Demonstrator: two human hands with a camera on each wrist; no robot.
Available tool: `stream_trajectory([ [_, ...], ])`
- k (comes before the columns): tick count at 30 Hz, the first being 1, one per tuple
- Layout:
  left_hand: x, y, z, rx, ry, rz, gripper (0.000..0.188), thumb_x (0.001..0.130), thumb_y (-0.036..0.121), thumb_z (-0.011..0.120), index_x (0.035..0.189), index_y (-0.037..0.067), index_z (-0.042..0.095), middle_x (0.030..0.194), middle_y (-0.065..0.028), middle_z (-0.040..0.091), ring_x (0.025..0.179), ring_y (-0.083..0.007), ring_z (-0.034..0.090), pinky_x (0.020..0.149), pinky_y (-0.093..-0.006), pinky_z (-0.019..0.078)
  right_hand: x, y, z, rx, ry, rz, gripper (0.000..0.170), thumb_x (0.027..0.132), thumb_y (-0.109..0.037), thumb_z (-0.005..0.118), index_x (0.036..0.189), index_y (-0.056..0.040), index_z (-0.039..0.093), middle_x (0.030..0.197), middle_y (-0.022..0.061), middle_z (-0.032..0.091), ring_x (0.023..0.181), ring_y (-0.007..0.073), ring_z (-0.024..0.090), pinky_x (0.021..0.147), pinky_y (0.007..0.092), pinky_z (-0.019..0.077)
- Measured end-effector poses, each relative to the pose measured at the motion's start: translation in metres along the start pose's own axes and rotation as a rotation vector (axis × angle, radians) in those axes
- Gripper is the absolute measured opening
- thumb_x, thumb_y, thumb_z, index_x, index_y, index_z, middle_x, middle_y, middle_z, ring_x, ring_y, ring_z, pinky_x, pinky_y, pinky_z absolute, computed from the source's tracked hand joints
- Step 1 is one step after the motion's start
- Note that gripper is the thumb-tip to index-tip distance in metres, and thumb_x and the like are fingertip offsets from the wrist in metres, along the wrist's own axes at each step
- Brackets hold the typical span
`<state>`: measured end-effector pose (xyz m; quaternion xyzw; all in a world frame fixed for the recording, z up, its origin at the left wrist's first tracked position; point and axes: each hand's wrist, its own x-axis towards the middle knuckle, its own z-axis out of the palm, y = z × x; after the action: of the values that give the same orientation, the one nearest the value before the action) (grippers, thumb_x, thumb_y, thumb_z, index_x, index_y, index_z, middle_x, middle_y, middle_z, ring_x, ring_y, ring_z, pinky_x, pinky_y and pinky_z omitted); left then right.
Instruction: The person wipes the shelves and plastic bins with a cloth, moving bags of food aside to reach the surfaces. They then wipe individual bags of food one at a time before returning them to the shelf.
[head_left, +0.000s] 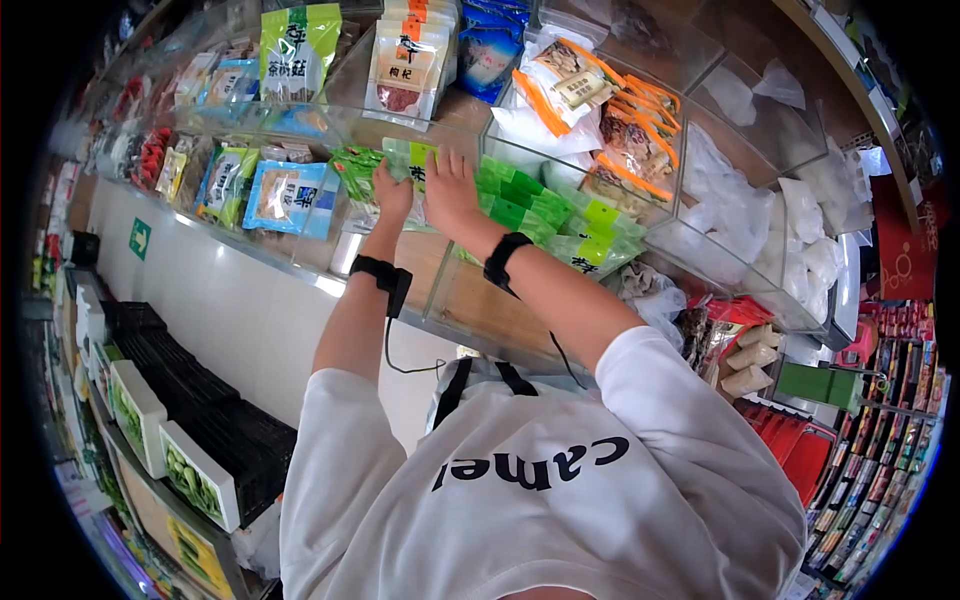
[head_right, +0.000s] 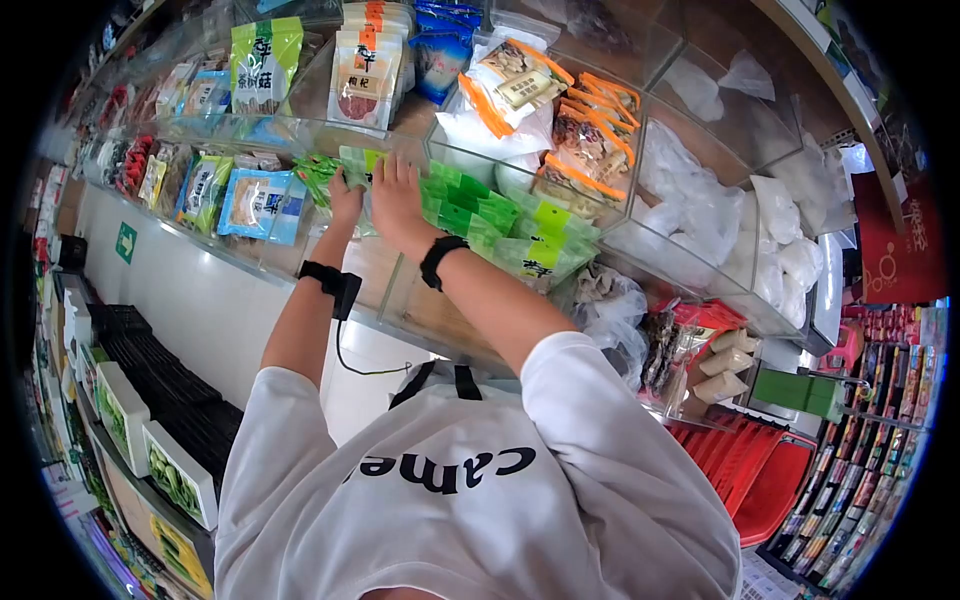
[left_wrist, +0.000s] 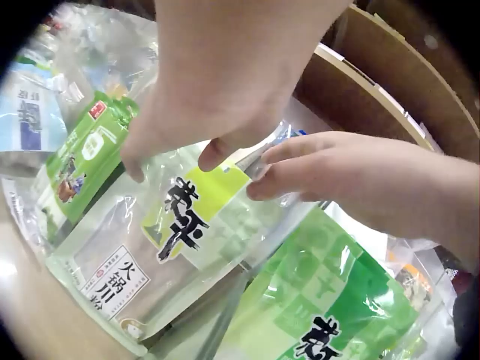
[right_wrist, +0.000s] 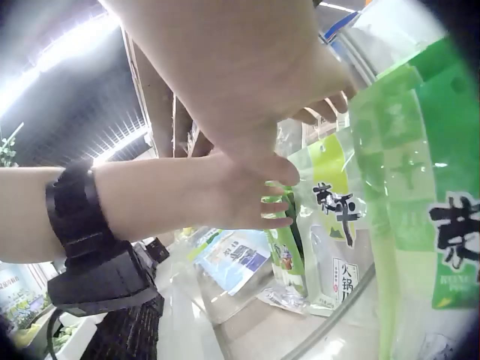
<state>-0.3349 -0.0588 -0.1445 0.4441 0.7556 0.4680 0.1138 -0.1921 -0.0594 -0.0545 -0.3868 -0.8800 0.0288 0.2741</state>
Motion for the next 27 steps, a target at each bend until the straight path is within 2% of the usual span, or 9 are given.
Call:
stream_trajectory([
  [3, 0.006, 0.005, 0.009, 0.009, 0.058, -0.095, 0.07, 0.065, 0.012, 0.061, 0.127, 0.001, 0.031, 0.122, -0.0255, 0.032, 0.111, -0.0399, 0.035, 0.097, -0.0426, 0.0262, 0.012, -0.004, 0.019, -0.22, -0.066, 0.071, 0.062, 0.068, -0.013, 0.058, 0.124, 0.0043, 0.038, 0.112, 0.018, 0.045, 0.112, 0.0314, 0.037, 0.095, 0.0421, 0.0259],
  [5, 0.003, 0.006, 0.012, 0.195, 0.065, -0.12, 0.071, 0.065, 0.014, 0.062, 0.128, 0.006, 0.032, 0.122, -0.0255, 0.027, 0.112, -0.0406, 0.029, 0.096, -0.0462, 0.0241, 0.012, -0.004, 0.029, -0.394, -0.101, 0.098, 0.062, 0.069, -0.015, 0.056, 0.125, 0.0037, 0.037, 0.11, 0.0166, 0.046, 0.106, 0.029, 0.04, 0.092, 0.0401, 0.0256],
  [8, -0.003, 0.016, 0.008, 0.302, 0.108, -0.065, 0.069, 0.065, 0.015, 0.062, 0.128, 0.008, 0.035, 0.12, -0.0231, 0.028, 0.107, -0.0401, 0.027, 0.093, -0.0484, 0.0239, 0.013, -0.005, 0.025, -0.317, -0.227, 0.144, 0.06, 0.07, -0.015, 0.054, 0.124, 0.0042, 0.038, 0.108, 0.0155, 0.046, 0.101, 0.0272, 0.041, 0.088, 0.0385, 0.0276],
  [10, -0.002, 0.013, 0.009, 0.378, 0.143, -0.043, 0.067, 0.065, 0.015, 0.062, 0.127, 0.008, 0.036, 0.119, -0.0226, 0.028, 0.105, -0.04, 0.028, 0.091, -0.0482, 0.0249, 0.012, -0.003, 0.027, -0.326, -0.201, 0.122, 0.057, 0.07, -0.014, 0.053, 0.123, 0.0041, 0.039, 0.106, 0.0147, 0.047, 0.099, 0.0265, 0.041, 0.086, 0.038, 0.028],
  [12, 0.007, 0.011, 0.008, 0.453, 0.198, 0.046, 0.067, 0.065, 0.018, 0.063, 0.127, 0.014, 0.039, 0.118, -0.0185, 0.032, 0.103, -0.0387, 0.03, 0.091, -0.0468, 0.0256, 0.016, -0.003, 0.026, -0.339, -0.171, 0.101, 0.055, 0.07, -0.012, 0.053, 0.121, 0.004, 0.04, 0.103, 0.0138, 0.047, 0.098, 0.0258, 0.041, 0.084, 0.0374, 0.0285],
  [15, 0.022, 0.01, 0.009, 0.435, 0.147, -0.034, 0.059, 0.066, 0.019, 0.061, 0.122, 0.015, 0.045, 0.119, -0.0177, 0.032, 0.104, -0.0379, 0.03, 0.091, -0.0465, 0.0266, 0.019, -0.005, 0.026, -0.323, -0.266, 0.144, 0.043, 0.078, -0.014, 0.044, 0.119, -0.0001, 0.044, 0.107, 0.0097, 0.048, 0.101, 0.0232, 0.04, 0.086, 0.0392, 0.0279],
  [17, 0.029, 0.012, 0.01, 0.449, 0.137, -0.051, 0.055, 0.066, 0.021, 0.062, 0.119, 0.015, 0.048, 0.118, -0.017, 0.033, 0.104, -0.0379, 0.031, 0.09, -0.0465, 0.0279, 0.018, -0.001, 0.035, -0.31, -0.055, 0.101, 0.044, 0.068, -0.01, 0.052, 0.11, 0.0025, 0.048, 0.096, 0.0114, 0.048, 0.095, 0.0245, 0.041, 0.08, 0.0371, 0.0301],
  [23, 0.033, 0.011, 0.004, 0.381, 0.196, -0.028, 0.037, 0.07, 0.025, 0.063, 0.102, 0.009, 0.054, 0.113, -0.0156, 0.039, 0.099, -0.0361, 0.036, 0.084, -0.0461, 0.0316, 0.022, 0.005, 0.022, -0.273, -0.276, 0.147, 0.036, 0.067, -0.009, 0.053, 0.101, 0.0012, 0.052, 0.095, 0.012, 0.048, 0.095, 0.0252, 0.042, 0.079, 0.0361, 0.0314],
  [27, 0.015, 0.004, -0.013, 0.304, 0.207, 0.073, 0.027, 0.077, 0.022, 0.058, 0.099, 0.006, 0.054, 0.099, -0.0143, 0.052, 0.088, -0.0328, 0.043, 0.082, -0.0429, 0.0341, 0.02, 0.007, 0.02, -0.29, -0.217, 0.062, 0.036, 0.067, -0.009, 0.054, 0.101, 0.001, 0.052, 0.097, 0.0127, 0.048, 0.098, 0.0256, 0.041, 0.081, 0.0355, 0.0322],
])
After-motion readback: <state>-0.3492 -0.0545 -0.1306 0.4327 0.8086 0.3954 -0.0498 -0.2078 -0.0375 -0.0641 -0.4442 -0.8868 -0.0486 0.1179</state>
